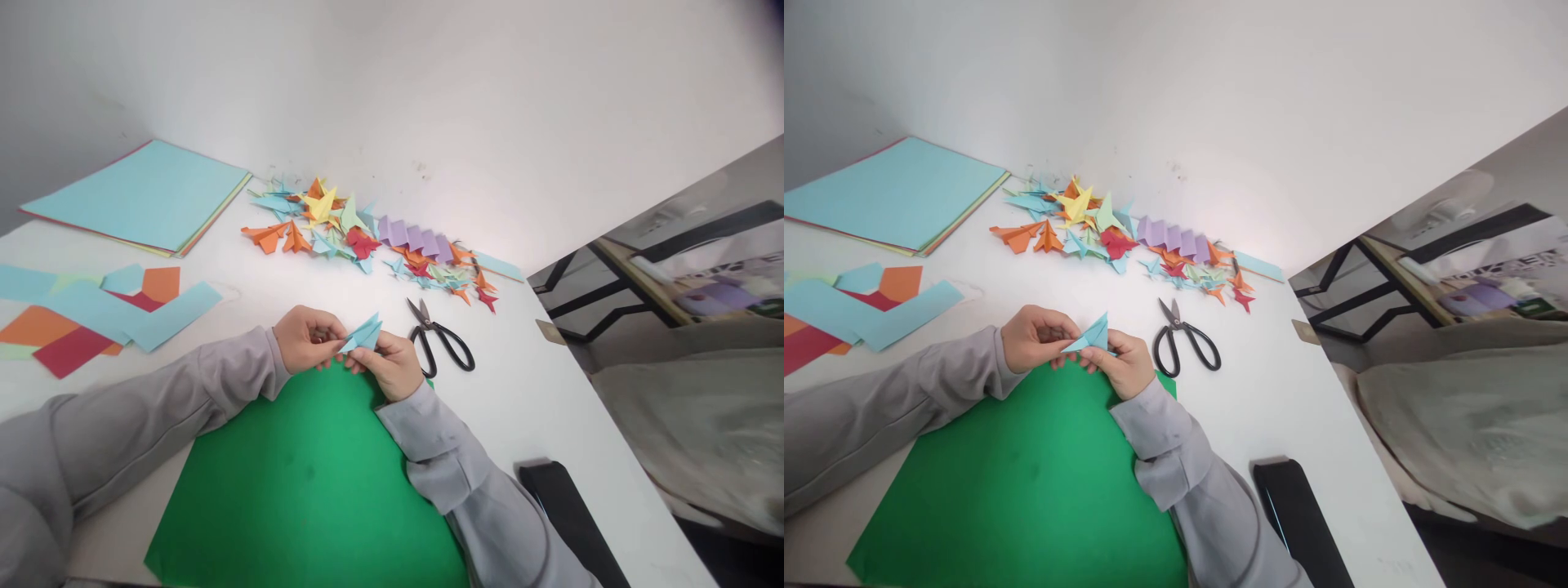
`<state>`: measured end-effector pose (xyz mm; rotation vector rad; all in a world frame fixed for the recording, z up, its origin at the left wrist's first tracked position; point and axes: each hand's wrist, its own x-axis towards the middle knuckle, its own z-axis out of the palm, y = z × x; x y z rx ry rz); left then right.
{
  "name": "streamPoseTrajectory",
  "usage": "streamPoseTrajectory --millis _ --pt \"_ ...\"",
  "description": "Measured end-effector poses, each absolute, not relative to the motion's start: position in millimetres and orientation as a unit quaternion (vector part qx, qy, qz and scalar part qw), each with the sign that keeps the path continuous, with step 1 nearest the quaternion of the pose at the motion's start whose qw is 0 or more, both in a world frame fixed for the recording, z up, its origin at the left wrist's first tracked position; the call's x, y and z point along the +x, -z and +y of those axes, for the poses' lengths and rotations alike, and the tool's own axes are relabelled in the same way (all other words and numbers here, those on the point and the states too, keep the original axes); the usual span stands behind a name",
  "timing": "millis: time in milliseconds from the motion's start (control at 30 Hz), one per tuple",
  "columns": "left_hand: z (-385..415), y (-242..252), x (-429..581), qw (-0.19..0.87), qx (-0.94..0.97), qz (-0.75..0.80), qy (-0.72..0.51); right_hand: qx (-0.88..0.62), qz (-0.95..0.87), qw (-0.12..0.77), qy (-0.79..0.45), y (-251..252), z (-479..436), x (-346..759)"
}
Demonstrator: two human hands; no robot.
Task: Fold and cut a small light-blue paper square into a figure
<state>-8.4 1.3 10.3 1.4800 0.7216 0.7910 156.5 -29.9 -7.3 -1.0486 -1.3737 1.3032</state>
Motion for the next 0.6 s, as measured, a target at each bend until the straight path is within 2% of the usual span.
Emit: streamPoseTrajectory --millis 600 --pt "1.6 -9.6 -7.3 0.611 0.649 0.307 -0.333 -0.447 -0.576 0.441 -0.523 4.2 -30.6 155.4"
